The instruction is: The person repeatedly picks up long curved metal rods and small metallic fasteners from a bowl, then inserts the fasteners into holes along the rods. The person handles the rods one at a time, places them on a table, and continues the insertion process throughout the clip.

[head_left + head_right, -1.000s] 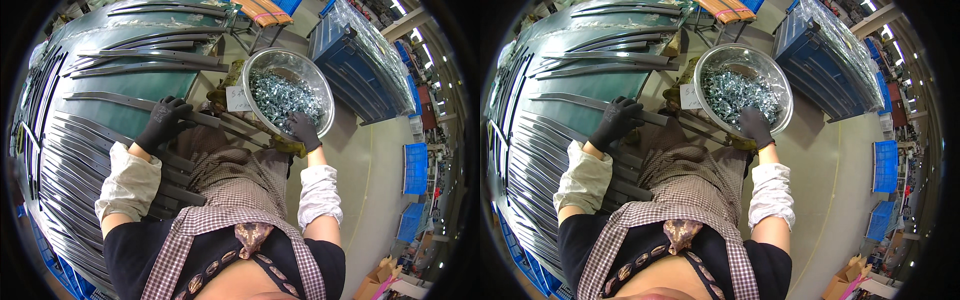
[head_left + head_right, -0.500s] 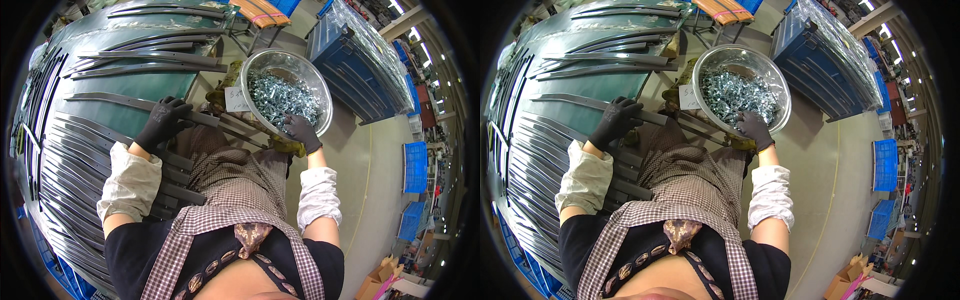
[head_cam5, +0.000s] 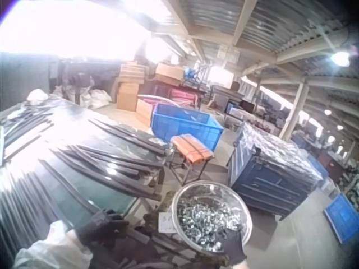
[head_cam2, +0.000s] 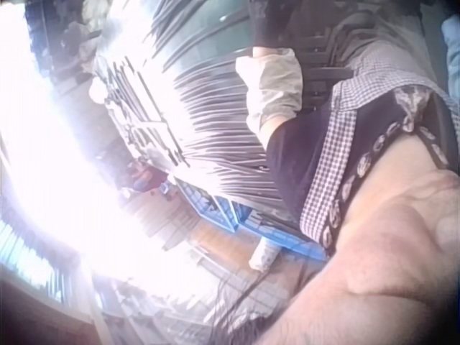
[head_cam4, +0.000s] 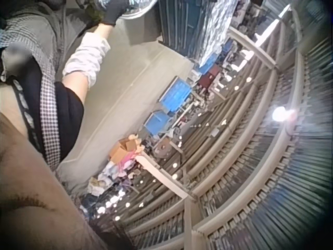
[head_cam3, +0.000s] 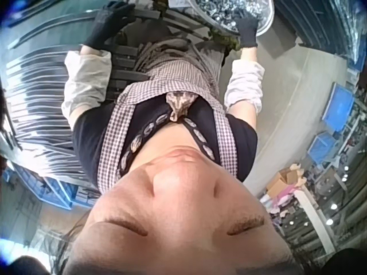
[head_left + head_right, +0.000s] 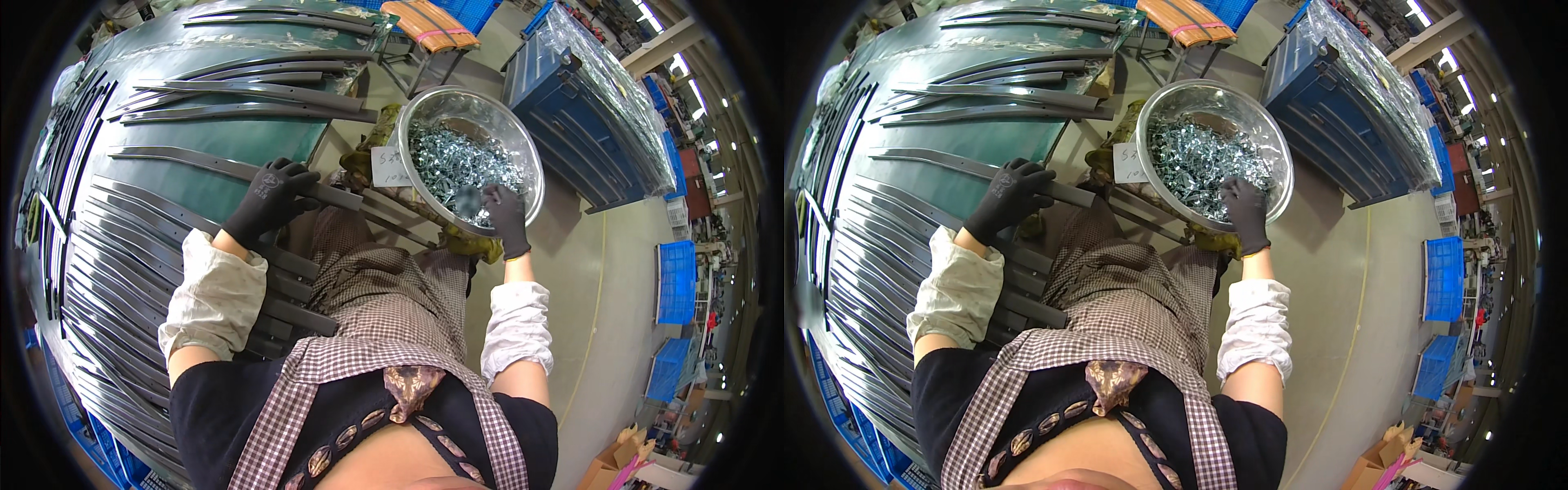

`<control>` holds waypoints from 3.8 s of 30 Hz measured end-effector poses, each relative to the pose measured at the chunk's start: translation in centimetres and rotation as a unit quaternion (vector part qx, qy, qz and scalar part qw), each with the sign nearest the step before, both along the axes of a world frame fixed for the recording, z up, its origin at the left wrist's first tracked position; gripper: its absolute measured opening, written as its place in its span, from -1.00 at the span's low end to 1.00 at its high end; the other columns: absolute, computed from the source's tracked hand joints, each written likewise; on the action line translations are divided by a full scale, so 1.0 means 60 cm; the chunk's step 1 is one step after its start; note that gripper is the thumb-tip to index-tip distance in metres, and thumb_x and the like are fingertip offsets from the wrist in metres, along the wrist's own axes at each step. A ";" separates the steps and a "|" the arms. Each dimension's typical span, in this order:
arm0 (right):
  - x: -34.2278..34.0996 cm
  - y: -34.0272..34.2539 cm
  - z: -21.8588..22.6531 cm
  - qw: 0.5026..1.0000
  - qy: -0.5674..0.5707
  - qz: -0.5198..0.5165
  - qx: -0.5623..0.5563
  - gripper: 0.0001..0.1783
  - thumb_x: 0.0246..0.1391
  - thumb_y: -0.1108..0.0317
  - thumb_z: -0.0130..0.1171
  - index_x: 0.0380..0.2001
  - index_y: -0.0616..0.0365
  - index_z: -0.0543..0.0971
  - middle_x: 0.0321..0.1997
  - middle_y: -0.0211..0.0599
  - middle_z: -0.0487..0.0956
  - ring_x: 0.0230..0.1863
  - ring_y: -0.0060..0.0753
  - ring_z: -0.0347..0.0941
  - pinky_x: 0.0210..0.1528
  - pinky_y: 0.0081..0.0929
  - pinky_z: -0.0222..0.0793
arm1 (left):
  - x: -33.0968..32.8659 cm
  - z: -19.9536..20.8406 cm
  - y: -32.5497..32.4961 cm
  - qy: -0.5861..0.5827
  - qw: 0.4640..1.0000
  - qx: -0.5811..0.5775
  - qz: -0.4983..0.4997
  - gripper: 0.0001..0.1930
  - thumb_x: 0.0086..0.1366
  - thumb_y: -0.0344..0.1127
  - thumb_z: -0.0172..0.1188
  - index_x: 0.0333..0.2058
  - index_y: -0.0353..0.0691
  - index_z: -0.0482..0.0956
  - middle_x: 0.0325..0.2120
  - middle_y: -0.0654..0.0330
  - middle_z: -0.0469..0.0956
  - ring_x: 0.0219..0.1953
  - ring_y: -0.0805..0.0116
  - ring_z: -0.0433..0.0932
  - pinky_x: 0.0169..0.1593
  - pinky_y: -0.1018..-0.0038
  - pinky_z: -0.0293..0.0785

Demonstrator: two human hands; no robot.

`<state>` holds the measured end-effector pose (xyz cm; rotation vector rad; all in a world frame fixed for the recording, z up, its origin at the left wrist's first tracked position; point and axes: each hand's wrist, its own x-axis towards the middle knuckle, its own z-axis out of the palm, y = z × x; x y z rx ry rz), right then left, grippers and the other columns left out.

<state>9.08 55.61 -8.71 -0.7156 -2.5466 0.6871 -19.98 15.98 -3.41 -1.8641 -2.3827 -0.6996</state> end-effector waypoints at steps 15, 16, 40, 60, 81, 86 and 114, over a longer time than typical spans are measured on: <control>-0.052 -0.295 0.114 0.797 0.179 0.074 -0.572 -0.82 0.25 0.31 0.21 -0.11 0.06 0.63 -0.42 -0.66 0.56 -0.58 -0.88 0.19 -0.57 -0.77 0.05 | 0.161 0.083 0.037 0.046 0.988 0.082 -0.124 -0.55 0.08 -0.10 0.44 -0.06 -0.11 0.65 -0.35 0.19 0.60 -0.32 0.16 0.60 -0.24 0.28 0.50; -0.057 -0.330 0.112 0.789 0.172 0.085 -0.584 -0.82 0.26 0.33 0.20 -0.11 0.08 0.62 -0.42 -0.65 0.56 -0.57 -0.87 0.21 -0.55 -0.78 0.06 | 0.175 0.080 0.039 0.053 0.988 0.055 -0.137 -0.56 0.07 -0.10 0.43 -0.07 -0.10 0.65 -0.36 0.20 0.59 -0.33 0.19 0.60 -0.26 0.29 0.50; -0.053 -0.343 0.067 0.841 -0.016 0.189 -0.507 -0.51 0.07 0.31 0.42 0.02 0.30 0.52 -0.14 -0.33 0.60 -0.19 -0.56 0.49 -0.12 -0.57 0.47 | 0.143 0.015 0.026 0.214 0.954 -0.049 -0.206 -0.54 0.12 -0.20 0.23 0.02 -0.17 0.52 -0.33 0.24 0.51 -0.27 0.30 0.55 -0.18 0.33 0.49; -0.087 -0.305 0.029 0.836 0.114 0.187 -0.503 -0.48 0.15 0.45 0.29 0.15 0.40 0.44 0.06 -0.08 0.59 0.03 -0.43 0.54 0.09 -0.46 0.46 | 0.042 -0.018 0.045 0.031 0.994 -0.021 -0.100 -0.45 0.16 -0.16 0.34 0.14 -0.05 0.49 -0.20 0.18 0.63 -0.20 0.10 0.61 -0.16 0.24 0.54; -0.092 -0.270 0.000 0.976 0.006 0.200 -0.087 -0.65 0.19 0.14 0.27 -0.17 0.24 0.59 -0.31 -0.08 0.61 -0.21 -0.03 0.54 -0.14 -0.20 0.44 | 0.050 -0.011 0.049 0.020 0.988 -0.025 -0.153 -0.53 0.17 -0.19 0.32 0.06 -0.13 0.53 -0.19 0.11 0.64 -0.19 0.07 0.63 -0.17 0.24 0.57; -0.045 -0.261 0.028 0.959 0.019 0.263 -0.106 -0.63 0.33 0.13 0.07 -0.30 0.29 0.56 -0.52 -0.11 0.51 -0.44 -0.05 0.52 -0.31 -0.27 0.40 | 0.049 -0.012 0.048 0.037 0.988 -0.030 -0.149 -0.52 0.18 -0.17 0.32 0.08 -0.12 0.52 -0.17 0.12 0.63 -0.19 0.08 0.63 -0.16 0.26 0.57; -0.053 -0.259 0.038 0.953 -0.074 0.251 -0.150 -0.74 0.22 0.19 0.18 -0.32 0.20 0.61 -0.39 -0.03 0.57 -0.35 0.08 0.50 -0.31 -0.12 0.38 | 0.058 -0.023 0.050 0.034 0.984 -0.017 -0.173 -0.59 0.23 -0.12 0.29 0.02 -0.10 0.58 -0.29 0.20 0.64 -0.29 0.14 0.62 -0.22 0.28 0.55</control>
